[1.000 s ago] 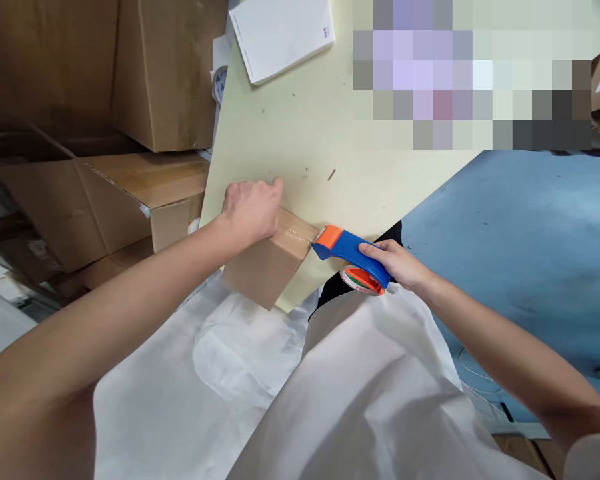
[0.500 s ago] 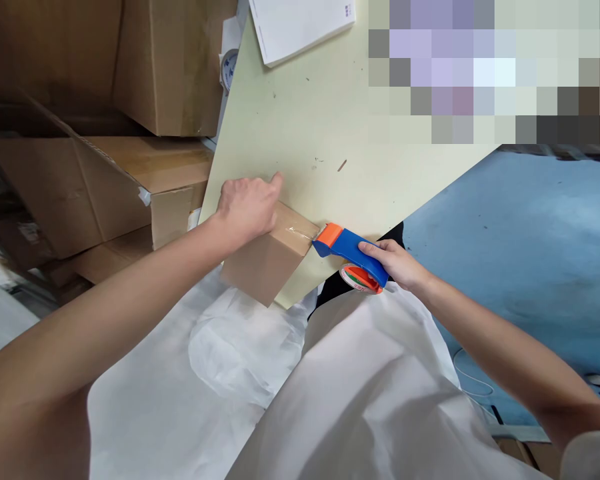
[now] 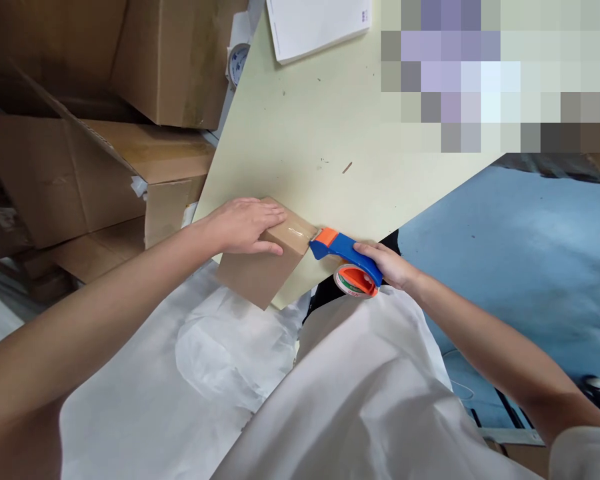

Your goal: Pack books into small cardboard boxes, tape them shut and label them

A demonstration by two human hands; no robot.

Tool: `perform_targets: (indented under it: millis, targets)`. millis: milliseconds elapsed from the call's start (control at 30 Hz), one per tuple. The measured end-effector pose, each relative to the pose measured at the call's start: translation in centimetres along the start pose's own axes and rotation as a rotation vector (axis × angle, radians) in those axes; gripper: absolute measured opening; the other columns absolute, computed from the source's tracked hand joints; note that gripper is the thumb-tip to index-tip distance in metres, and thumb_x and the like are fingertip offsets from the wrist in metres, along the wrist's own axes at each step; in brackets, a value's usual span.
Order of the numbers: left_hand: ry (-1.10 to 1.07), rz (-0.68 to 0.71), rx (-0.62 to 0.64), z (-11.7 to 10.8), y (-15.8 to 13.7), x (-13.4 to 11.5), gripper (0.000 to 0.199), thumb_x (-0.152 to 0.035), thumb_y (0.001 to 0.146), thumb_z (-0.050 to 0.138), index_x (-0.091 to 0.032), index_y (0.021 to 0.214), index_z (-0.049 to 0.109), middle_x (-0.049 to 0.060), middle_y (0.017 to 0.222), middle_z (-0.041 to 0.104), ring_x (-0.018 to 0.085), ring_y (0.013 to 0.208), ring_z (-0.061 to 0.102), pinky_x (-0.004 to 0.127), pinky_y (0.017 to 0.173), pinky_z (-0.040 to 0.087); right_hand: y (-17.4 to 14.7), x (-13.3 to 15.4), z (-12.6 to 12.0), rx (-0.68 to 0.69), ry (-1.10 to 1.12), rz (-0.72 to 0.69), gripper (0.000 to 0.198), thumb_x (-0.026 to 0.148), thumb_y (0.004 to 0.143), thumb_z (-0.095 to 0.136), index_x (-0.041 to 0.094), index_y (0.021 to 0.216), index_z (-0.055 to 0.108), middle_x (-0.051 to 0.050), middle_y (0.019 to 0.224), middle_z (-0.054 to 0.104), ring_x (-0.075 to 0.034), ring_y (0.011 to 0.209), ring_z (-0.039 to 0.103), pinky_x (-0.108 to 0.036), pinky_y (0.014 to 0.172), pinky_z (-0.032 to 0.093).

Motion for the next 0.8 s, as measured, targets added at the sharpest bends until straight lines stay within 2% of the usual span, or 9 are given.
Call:
perform_targets:
  millis: [100,167,233,300,400,533,633,733,800]
  targets:
    - [-0.043,-0.050,0.003,-0.2,-0.8,1.5,0.065,-0.061,0.079,0.046,-0.026,0.133,0.047,0.004,0.139,0.049,0.025,0.126,0.045,0.033,0.100,0.033,0.7,2.2,1.3,0.020,0.113,-0.031,0.030,0.045,0.084,0.053,0.020,0.093,0.067,-0.005,0.088,0.072,-0.019,0.078,0.066,-0.030,0.072,0.053]
    - [-0.089,-0.168,-0.073,-1.0,-1.3,2.9,0.063,-0.059,0.082,0.041,-0.026,0.135,0.044,0.004,0.137,0.051,0.026,0.123,0.047,0.034,0.098,0.035,1.7,4.9,2.1,0.016,0.106,-0.065,0.033,0.048,0.087,0.048,0.020,0.097,0.065,-0.005,0.089,0.072,-0.020,0.081,0.066,-0.032,0.076,0.054]
    - [-0.132,-0.293,-0.227,-2.0,-1.6,3.9,0.060,-0.056,0.085,0.036,-0.025,0.137,0.042,0.005,0.135,0.052,0.027,0.122,0.048,0.036,0.097,0.036,2.9,8.2,2.7,-0.009,0.039,-0.126,0.039,0.052,0.088,0.044,0.020,0.099,0.063,-0.005,0.085,0.071,-0.021,0.080,0.066,-0.033,0.076,0.054]
    - [-0.149,-0.366,-0.440,-3.0,-1.8,4.0,0.058,-0.051,0.089,0.032,-0.025,0.141,0.037,0.006,0.138,0.049,0.026,0.126,0.044,0.036,0.099,0.035,4.1,11.5,3.2,-0.033,-0.053,-0.187,0.044,0.056,0.088,0.041,0.019,0.098,0.062,-0.005,0.081,0.069,-0.021,0.078,0.065,-0.034,0.076,0.053]
    - [-0.127,-0.301,-0.646,-3.2,-1.4,2.4,0.061,-0.051,0.089,0.032,-0.023,0.144,0.029,0.009,0.147,0.036,0.027,0.133,0.035,0.038,0.102,0.031,5.0,14.5,3.8,-0.041,-0.151,-0.232,0.044,0.057,0.087,0.043,0.019,0.097,0.061,-0.005,0.080,0.068,-0.021,0.077,0.064,-0.035,0.076,0.053]
    - [-0.142,-0.179,-0.678,-1.4,-0.6,0.0,0.064,-0.056,0.089,0.030,-0.023,0.143,0.029,0.013,0.152,0.026,0.030,0.133,0.035,0.038,0.097,0.036,4.3,14.5,3.9,-0.024,-0.150,-0.216,0.038,0.054,0.087,0.045,0.020,0.096,0.060,-0.005,0.084,0.069,-0.021,0.080,0.064,-0.035,0.078,0.053]
    - [-0.168,-0.136,-0.665,-0.6,-0.5,-0.5,0.061,-0.059,0.087,0.033,-0.027,0.137,0.039,0.012,0.153,0.023,0.029,0.130,0.039,0.034,0.091,0.040,3.5,13.7,3.4,-0.009,-0.121,-0.171,0.034,0.051,0.087,0.047,0.020,0.092,0.061,-0.005,0.084,0.069,-0.020,0.080,0.064,-0.034,0.079,0.052]
    - [-0.153,-0.081,-0.596,-0.3,-0.5,-0.8,0.051,-0.060,0.086,0.036,-0.032,0.126,0.050,0.008,0.150,0.030,0.027,0.125,0.044,0.033,0.086,0.043,3.4,13.4,2.9,-0.011,-0.140,-0.136,0.030,0.049,0.086,0.050,0.020,0.088,0.061,-0.005,0.083,0.069,-0.020,0.080,0.064,-0.033,0.078,0.053]
    - [-0.126,-0.105,-0.577,-0.3,-0.5,-0.8,0.046,-0.058,0.086,0.037,-0.034,0.121,0.053,0.006,0.144,0.039,0.027,0.119,0.049,0.033,0.082,0.044,3.3,13.1,2.6,-0.027,-0.164,-0.116,0.033,0.051,0.086,0.048,0.021,0.087,0.062,-0.005,0.085,0.070,-0.020,0.081,0.064,-0.033,0.078,0.053]
Point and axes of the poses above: each hand's wrist, its own y-axis towards the middle knuckle, its own z-axis out of the palm, x = y × z, the point moved 4 cm from there along y, towards the middle knuckle
